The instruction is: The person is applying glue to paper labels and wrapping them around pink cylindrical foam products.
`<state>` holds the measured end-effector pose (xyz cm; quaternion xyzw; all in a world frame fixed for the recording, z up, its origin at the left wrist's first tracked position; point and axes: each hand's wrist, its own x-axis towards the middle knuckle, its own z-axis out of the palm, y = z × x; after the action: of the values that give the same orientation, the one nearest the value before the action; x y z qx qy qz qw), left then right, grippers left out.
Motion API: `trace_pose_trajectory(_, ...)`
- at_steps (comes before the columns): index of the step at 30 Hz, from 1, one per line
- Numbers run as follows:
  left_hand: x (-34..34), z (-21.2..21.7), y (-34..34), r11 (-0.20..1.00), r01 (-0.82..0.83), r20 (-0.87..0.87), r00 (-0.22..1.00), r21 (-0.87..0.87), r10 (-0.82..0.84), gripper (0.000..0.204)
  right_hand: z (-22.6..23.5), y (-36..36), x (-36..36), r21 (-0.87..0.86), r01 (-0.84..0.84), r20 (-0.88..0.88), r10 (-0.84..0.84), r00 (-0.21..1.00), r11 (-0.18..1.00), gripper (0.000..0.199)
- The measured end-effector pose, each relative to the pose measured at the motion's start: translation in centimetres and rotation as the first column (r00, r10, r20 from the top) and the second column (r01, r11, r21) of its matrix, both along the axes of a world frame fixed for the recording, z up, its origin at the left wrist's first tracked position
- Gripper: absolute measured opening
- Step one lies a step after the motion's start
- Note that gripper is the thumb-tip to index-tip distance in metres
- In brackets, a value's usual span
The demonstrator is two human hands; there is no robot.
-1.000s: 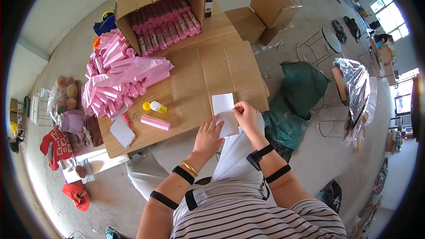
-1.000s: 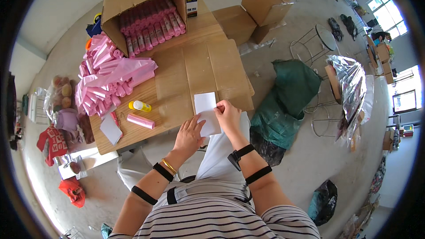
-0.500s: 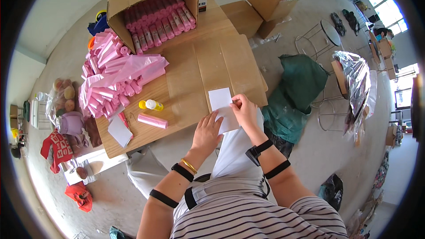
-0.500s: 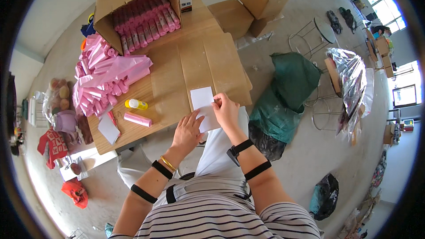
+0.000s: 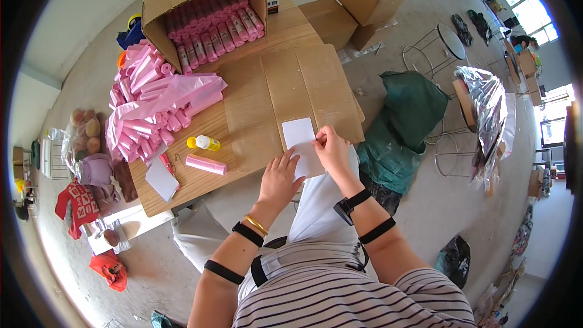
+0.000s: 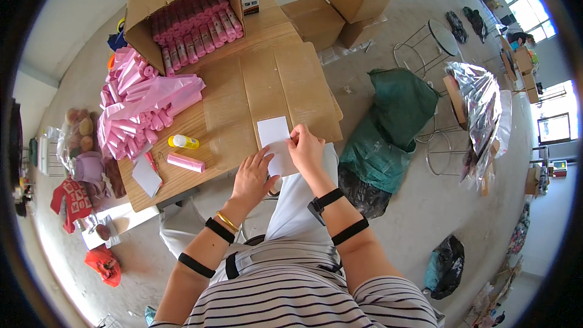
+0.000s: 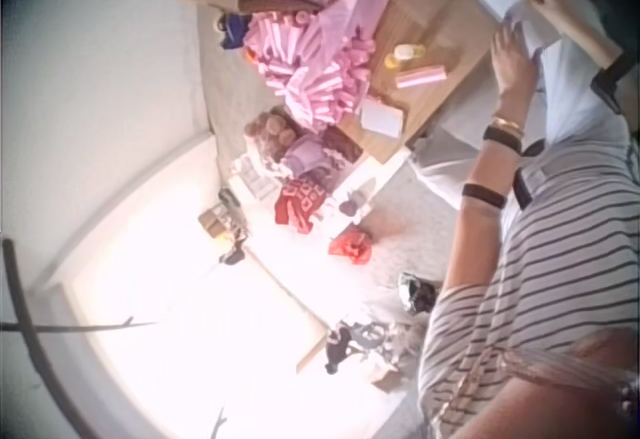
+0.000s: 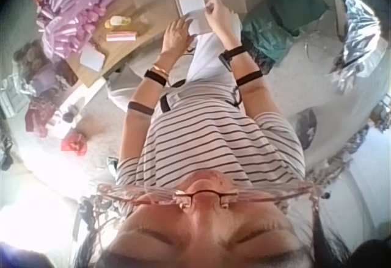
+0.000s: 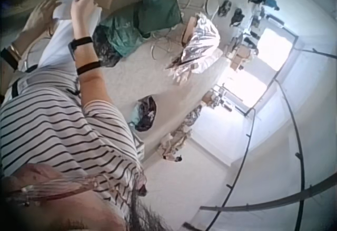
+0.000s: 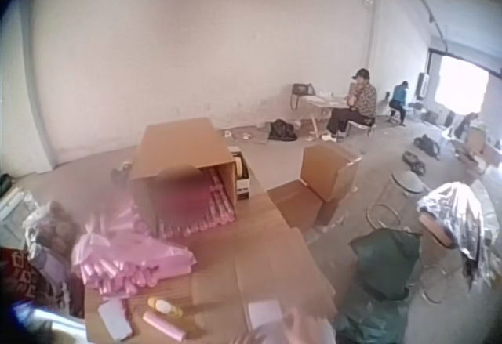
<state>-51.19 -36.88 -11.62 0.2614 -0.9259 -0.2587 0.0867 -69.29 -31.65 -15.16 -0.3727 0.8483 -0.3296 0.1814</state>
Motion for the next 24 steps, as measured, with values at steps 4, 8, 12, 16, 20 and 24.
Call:
trace_pose_trajectory(4, 0.0, 0.0, 0.0, 1.000, 0.002, -0.012, 1.000, -0.012, -0.002, 0.053, -0.1, 0.0, 0.0, 0.012, -0.037, -0.068, 0.038, 0.997, 0.999, 0.023)
trace_pose_trajectory(8, 0.1, -0.1, 0.0, 1.000, -0.004, -0.023, 1.000, -0.028, 0.003, 0.053, 0.0, 0.2, 0.1, -0.003, -0.083, -0.122, 0.082, 0.989, 0.997, 0.023)
trace_pose_trajectory(12, 0.1, -0.2, 0.1, 1.000, -0.001, 0.038, 0.999, -0.025, 0.002, 0.055, 0.1, 0.1, 0.2, -0.018, -0.075, -0.144, 0.071, 0.987, 0.997, 0.023)
trace_pose_trajectory(16, 0.1, -0.5, 0.1, 1.000, 0.001, 0.037, 0.999, -0.024, 0.000, 0.055, 1.6, -0.3, 0.9, -0.070, -0.205, -0.272, 0.179, 0.945, 0.976, 0.023)
trace_pose_trajectory(20, -0.1, -0.3, 0.1, 0.999, 0.009, 0.027, 1.000, -0.046, -0.008, 0.055, 2.4, -1.1, 1.2, -0.062, -0.407, -0.411, 0.348, 0.843, 0.911, 0.032)
trace_pose_trajectory(24, -0.2, -0.7, 0.2, 0.998, 0.008, 0.026, 1.000, -0.057, -0.007, 0.055, 2.3, -1.5, 1.3, -0.044, -0.431, -0.438, 0.371, 0.819, 0.901, 0.032)
